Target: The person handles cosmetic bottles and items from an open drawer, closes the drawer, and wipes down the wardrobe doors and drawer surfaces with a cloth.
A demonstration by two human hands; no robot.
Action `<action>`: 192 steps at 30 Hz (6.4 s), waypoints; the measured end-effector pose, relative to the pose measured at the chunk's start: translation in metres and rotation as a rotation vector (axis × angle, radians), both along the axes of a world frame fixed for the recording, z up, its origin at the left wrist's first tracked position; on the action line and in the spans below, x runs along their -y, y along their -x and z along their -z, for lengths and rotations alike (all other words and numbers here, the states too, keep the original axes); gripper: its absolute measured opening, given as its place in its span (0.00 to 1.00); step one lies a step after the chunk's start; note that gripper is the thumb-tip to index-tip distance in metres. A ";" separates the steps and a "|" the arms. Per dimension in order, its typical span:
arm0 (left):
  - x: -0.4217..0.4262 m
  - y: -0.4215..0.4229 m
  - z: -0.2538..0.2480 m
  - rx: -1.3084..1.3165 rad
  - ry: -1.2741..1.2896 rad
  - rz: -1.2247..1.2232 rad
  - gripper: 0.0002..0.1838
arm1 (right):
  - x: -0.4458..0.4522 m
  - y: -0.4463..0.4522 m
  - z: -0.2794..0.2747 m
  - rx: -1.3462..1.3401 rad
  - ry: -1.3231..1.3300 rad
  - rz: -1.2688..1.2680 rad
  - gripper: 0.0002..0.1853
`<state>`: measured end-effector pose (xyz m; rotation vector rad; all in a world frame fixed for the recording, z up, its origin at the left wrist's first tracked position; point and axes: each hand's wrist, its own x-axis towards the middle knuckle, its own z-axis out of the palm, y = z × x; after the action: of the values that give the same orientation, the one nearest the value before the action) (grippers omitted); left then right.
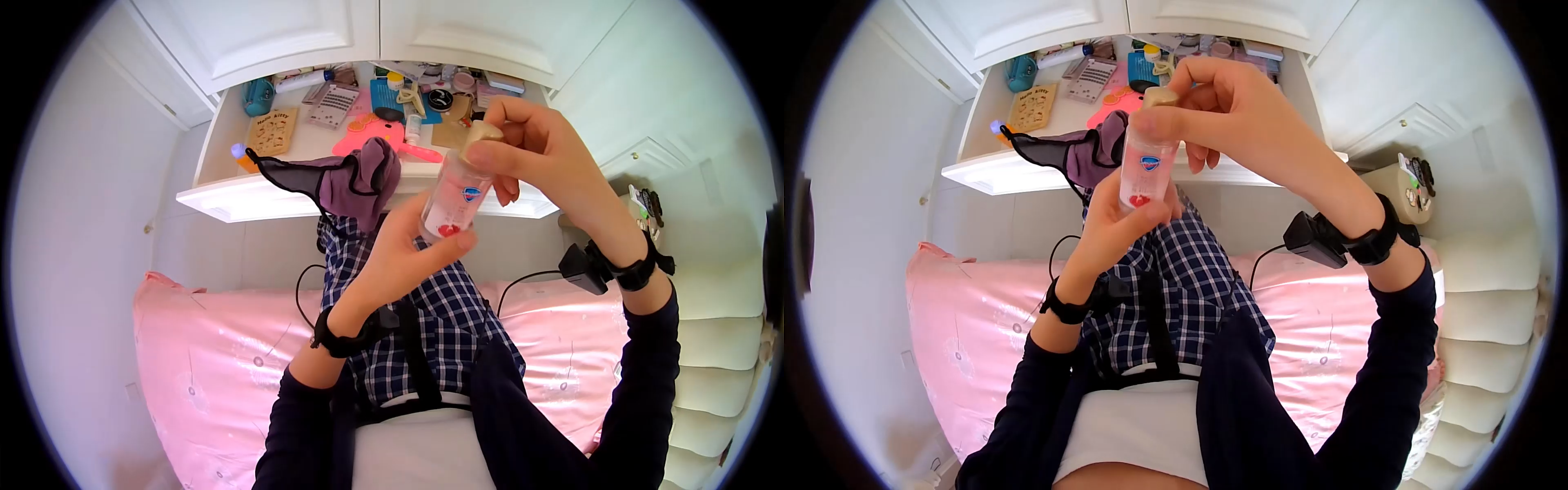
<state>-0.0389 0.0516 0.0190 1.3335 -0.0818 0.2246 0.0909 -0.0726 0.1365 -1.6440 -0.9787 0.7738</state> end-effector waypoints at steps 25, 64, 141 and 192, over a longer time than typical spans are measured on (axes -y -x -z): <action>0.019 0.061 -0.038 -0.036 -0.100 -0.110 0.13 | 0.002 0.039 0.011 -0.022 -0.189 -0.013 0.19; 0.013 0.057 -0.032 -0.109 -0.119 -0.115 0.11 | -0.010 0.030 0.045 -0.169 -0.180 0.011 0.18; 0.017 0.039 -0.023 0.065 -0.723 -0.323 0.21 | 0.014 0.049 0.068 0.717 -0.370 0.086 0.19; 0.041 0.016 -0.007 -0.309 0.851 0.490 0.42 | 0.004 0.038 0.060 0.016 -0.090 0.028 0.16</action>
<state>-0.0547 0.0107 0.0263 0.4587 -0.0409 -0.3407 0.0526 -0.0768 0.0762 -1.5852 -0.9857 0.6897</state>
